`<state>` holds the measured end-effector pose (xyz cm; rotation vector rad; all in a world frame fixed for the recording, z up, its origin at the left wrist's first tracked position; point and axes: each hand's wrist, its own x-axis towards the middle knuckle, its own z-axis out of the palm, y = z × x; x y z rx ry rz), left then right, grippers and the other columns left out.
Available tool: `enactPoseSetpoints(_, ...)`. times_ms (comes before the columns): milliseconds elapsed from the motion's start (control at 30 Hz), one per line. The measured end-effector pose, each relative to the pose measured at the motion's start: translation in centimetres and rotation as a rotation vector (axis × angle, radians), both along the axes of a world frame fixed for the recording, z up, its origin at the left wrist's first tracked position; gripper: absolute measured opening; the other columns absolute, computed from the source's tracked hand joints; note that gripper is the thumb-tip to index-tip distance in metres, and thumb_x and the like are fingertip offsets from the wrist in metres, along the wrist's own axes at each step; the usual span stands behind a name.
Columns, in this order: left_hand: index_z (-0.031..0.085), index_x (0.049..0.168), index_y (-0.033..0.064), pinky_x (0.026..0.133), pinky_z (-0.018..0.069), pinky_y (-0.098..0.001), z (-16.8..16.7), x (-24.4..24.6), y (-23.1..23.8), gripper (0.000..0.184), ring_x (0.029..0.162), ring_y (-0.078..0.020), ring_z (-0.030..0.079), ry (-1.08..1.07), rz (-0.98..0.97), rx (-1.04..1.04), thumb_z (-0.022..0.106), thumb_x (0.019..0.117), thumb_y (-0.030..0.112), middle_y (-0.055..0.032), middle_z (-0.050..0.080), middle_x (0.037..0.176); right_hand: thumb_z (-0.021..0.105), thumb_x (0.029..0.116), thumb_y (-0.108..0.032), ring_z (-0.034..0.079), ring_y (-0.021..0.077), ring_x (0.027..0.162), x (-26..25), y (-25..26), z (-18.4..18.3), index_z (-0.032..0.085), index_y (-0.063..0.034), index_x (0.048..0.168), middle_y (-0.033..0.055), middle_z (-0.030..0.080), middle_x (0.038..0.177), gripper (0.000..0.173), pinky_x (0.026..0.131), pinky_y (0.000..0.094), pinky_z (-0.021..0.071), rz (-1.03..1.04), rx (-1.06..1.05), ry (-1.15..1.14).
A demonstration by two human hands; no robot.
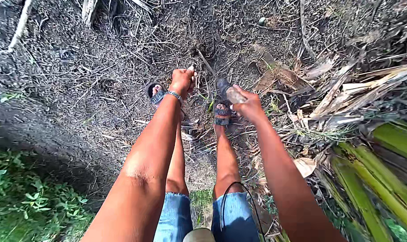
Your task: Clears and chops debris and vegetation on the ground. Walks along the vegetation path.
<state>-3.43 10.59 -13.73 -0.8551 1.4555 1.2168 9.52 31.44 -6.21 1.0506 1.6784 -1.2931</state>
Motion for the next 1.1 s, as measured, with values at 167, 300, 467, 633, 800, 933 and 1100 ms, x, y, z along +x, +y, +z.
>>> enactPoseSetpoints(167, 0.056, 0.087, 0.0093, 0.038, 0.0298, -0.0199, -1.3, -0.6, 2.0, 0.037, 0.039, -0.0035, 0.034, -0.042, -0.027, -0.054, 0.041, 0.1120, 0.032, 0.0061, 0.044, 0.054, 0.072, 0.0771, 0.008, 0.058, 0.0179, 0.061, -3.7, 6.0, -1.2, 0.054, -0.0117, 0.150, 0.0159, 0.069, 0.120, 0.078, 0.049, 0.0365, 0.0505, 0.050, -0.087, 0.016)
enactPoseSetpoints(300, 0.049, 0.081, 0.0138, 0.038, 0.0288, -0.0205, -2.0, -0.5, 2.4, 0.043, 0.038, -0.0038, 0.031, -0.071, -0.002, -0.049, 0.039, 0.1117, 0.042, 0.0074, 0.037, 0.051, 0.073, 0.0772, 0.010, 0.057, 0.0164, 0.060, -4.4, 6.2, -1.1, 0.054, -0.0115, 0.150, 0.0147, 0.068, 0.124, 0.079, 0.048, 0.0345, 0.0491, 0.059, -0.097, 0.003)
enactPoseSetpoints(467, 0.039, 0.073, 0.0175, 0.038, 0.0288, -0.0219, -1.8, -0.6, 2.6, 0.052, 0.037, -0.0054, 0.030, -0.090, 0.006, -0.055, 0.033, 0.1098, 0.055, 0.0074, 0.030, 0.048, 0.072, 0.0765, 0.010, 0.058, 0.0162, 0.059, -2.9, 5.6, -1.6, 0.055, -0.0103, 0.150, 0.0147, 0.068, 0.126, 0.078, 0.048, 0.0344, 0.0498, 0.030, -0.110, 0.040)
enactPoseSetpoints(633, 0.037, 0.073, 0.0183, 0.038, 0.0281, -0.0223, -0.3, -0.7, 2.4, 0.055, 0.037, -0.0058, 0.029, -0.088, 0.006, -0.047, 0.027, 0.1095, 0.058, 0.0071, 0.029, 0.048, 0.072, 0.0767, 0.008, 0.062, 0.0197, 0.065, -2.2, 4.2, -1.4, 0.054, -0.0120, 0.150, 0.0155, 0.068, 0.127, 0.078, 0.052, 0.0378, 0.0530, 0.020, -0.102, 0.042)
enactPoseSetpoints(800, 0.040, 0.072, 0.0177, 0.038, 0.0286, -0.0216, 3.1, 0.4, 0.6, 0.052, 0.038, -0.0046, 0.030, -0.051, 0.067, 0.007, 0.033, 0.1104, 0.052, 0.0079, 0.032, 0.049, 0.078, 0.0773, -0.003, 0.072, 0.0380, 0.097, -1.2, 0.4, 5.3, 0.056, -0.0175, 0.150, 0.0191, 0.073, 0.117, 0.077, 0.081, 0.0669, 0.0560, 0.294, 0.109, 0.130)
enactPoseSetpoints(933, 0.047, 0.081, 0.0150, 0.041, 0.0357, -0.0225, 6.2, 2.7, -3.2, 0.049, 0.043, -0.0052, 0.038, -0.071, 0.087, -0.023, 0.036, 0.1093, 0.054, 0.0064, 0.041, 0.056, 0.080, 0.0770, -0.005, 0.072, 0.0423, 0.096, -0.9, -3.5, 10.1, 0.053, -0.0197, 0.153, 0.0214, 0.074, 0.111, 0.082, 0.081, 0.0695, 0.0544, 0.277, 0.275, 0.103)
enactPoseSetpoints(1100, 0.051, 0.084, 0.0110, 0.042, 0.0392, -0.0252, 9.3, 5.2, -8.3, 0.052, 0.043, -0.0086, 0.041, -0.143, 0.191, -0.024, 0.038, 0.1085, 0.055, 0.0028, 0.043, 0.056, 0.071, 0.0859, -0.017, 0.068, 0.0444, 0.110, -3.5, -11.2, 6.3, 0.038, -0.0222, 0.161, 0.0234, 0.071, 0.119, 0.082, 0.092, 0.0657, 0.0520, 0.465, 0.352, -0.187)
